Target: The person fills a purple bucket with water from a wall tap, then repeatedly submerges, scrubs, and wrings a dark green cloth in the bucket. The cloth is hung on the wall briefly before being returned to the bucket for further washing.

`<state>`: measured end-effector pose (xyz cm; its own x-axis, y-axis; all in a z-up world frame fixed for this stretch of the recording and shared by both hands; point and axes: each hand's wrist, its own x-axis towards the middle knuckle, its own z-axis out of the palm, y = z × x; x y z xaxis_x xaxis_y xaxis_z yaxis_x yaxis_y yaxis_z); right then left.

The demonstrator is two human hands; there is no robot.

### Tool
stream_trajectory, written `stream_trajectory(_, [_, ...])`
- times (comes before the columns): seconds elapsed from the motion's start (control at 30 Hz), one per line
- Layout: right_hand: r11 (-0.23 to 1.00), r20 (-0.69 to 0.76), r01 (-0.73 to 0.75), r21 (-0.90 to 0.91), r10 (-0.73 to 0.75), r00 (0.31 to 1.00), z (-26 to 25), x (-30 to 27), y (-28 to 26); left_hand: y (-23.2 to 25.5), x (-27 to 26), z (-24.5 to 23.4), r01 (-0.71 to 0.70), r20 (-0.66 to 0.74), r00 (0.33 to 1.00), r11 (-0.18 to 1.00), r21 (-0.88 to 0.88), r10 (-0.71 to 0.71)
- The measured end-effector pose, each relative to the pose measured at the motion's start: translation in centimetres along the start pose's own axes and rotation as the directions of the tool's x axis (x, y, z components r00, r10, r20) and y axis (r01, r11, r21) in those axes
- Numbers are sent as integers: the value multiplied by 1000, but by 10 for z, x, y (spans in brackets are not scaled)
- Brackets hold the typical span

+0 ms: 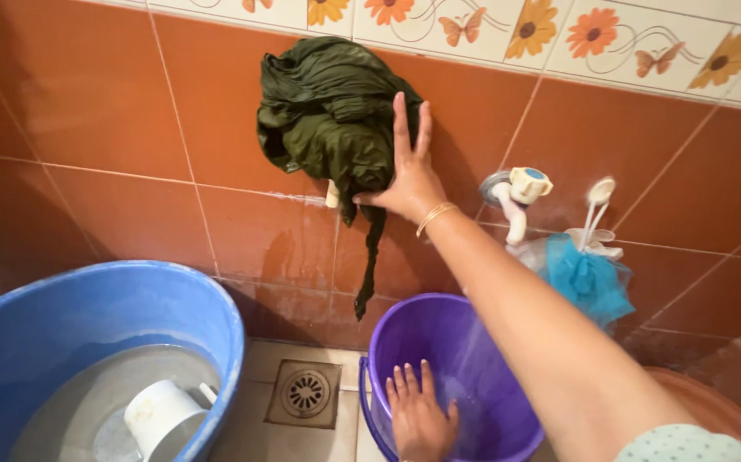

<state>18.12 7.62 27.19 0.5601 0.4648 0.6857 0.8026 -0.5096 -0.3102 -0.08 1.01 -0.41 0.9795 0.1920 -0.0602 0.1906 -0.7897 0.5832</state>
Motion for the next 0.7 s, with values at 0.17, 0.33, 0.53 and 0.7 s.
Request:
stream_trajectory(0.17, [984,-314,175,42,-153,937,30,14,26,-2,3,2,5,-33,999,999,-45,-7])
stream_trajectory(0.33, [978,-400,205,-36,-202,894,10,50,33,-2,1,2,-20,-51,999,999,-45,17])
stream_trajectory(0.53, [903,-437,341,-260,-425,793,-77,62,-26,-10,3,13,-58,-91,994,997,-55,53])
stream_trajectory(0.7, [806,-259,481,-345,-574,777,-188,8,-45,-11,7,7,-223,-215,958,962,-155,187])
